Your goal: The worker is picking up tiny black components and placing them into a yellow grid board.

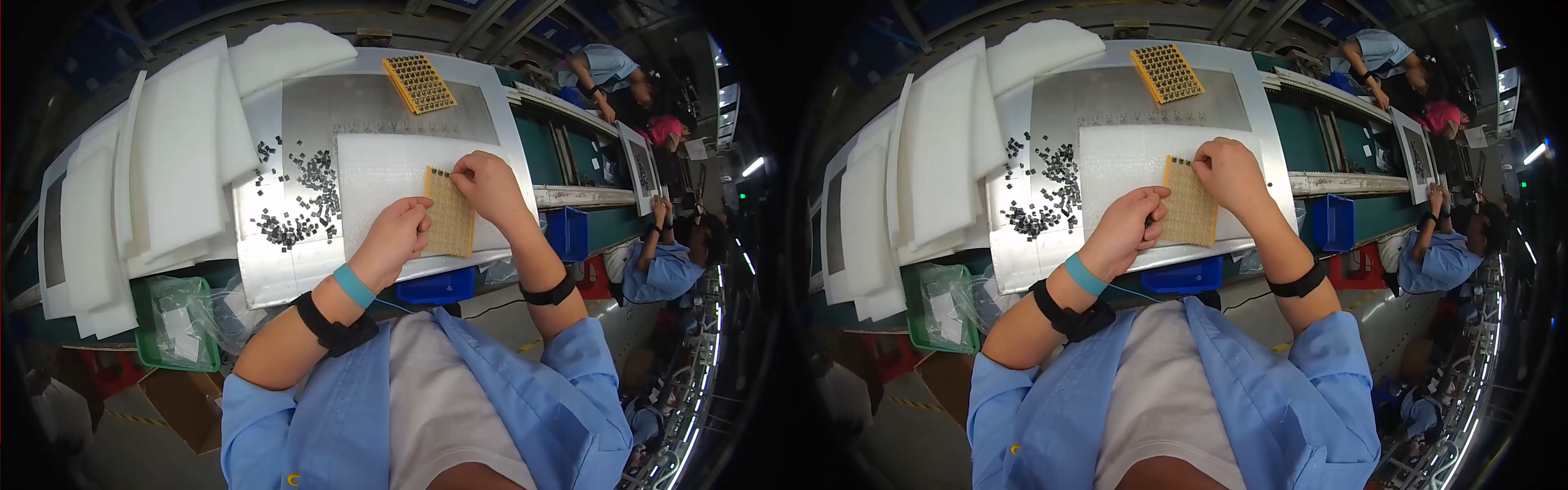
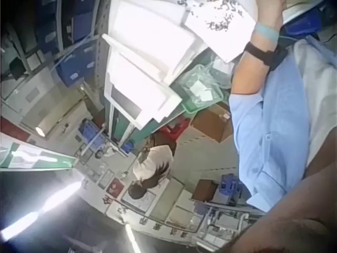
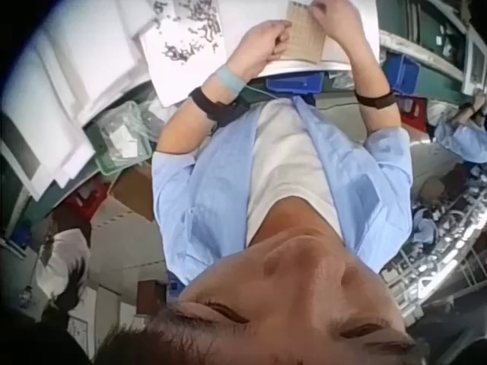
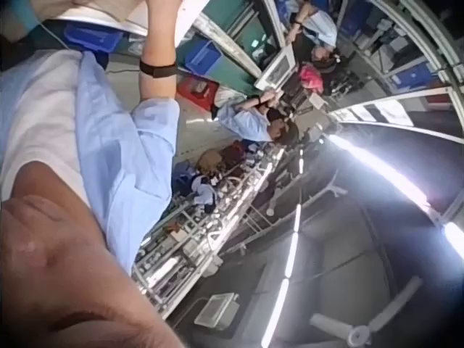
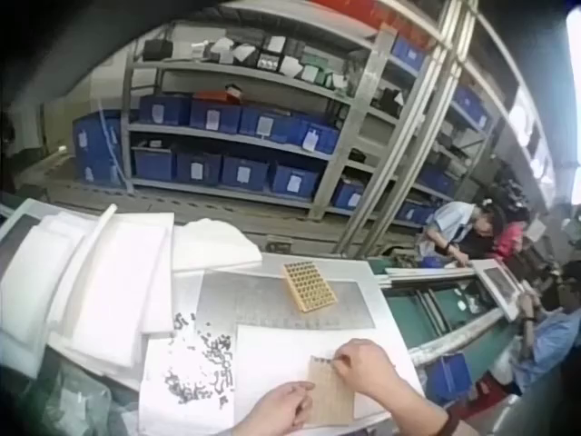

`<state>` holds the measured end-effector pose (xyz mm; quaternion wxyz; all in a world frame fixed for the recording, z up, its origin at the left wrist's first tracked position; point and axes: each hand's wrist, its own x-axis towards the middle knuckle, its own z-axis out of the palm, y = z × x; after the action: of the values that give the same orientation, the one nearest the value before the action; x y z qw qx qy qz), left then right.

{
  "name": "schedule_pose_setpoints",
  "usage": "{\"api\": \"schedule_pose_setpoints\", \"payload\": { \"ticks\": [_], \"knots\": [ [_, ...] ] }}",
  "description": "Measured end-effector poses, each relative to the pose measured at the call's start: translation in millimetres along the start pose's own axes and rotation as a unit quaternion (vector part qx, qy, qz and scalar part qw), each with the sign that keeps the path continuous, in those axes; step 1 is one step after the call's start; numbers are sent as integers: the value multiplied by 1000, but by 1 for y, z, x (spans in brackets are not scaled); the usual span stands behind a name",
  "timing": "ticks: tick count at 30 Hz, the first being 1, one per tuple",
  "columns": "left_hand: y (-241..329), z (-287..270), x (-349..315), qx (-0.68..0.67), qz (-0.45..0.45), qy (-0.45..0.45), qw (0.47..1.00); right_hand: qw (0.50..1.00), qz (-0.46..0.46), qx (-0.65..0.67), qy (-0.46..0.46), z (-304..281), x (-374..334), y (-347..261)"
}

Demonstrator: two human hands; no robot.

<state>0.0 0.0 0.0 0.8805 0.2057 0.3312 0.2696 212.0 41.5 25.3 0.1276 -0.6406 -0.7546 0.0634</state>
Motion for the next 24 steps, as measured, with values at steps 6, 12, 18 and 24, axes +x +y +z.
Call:
{"api": "schedule_pose_setpoints", "payload": {
  "ticks": [6, 12, 18, 24],
  "knots": [
    [2, -5, -2, 14, -5, 6, 1000, 993, 98, 46, -44, 3, 5, -11],
    [2, -21, -1, 11, -15, 14, 1000, 987, 128, 67, -65, 22, 13, -16],
    [1, -38, 3, 19, 7, 6, 1000, 980, 146, 91, -96, 46, 23, -7],
    [1, -49, 0, 15, 20, 3, 1000, 983, 133, 31, -119, 52, 30, -20]
  ]
}}
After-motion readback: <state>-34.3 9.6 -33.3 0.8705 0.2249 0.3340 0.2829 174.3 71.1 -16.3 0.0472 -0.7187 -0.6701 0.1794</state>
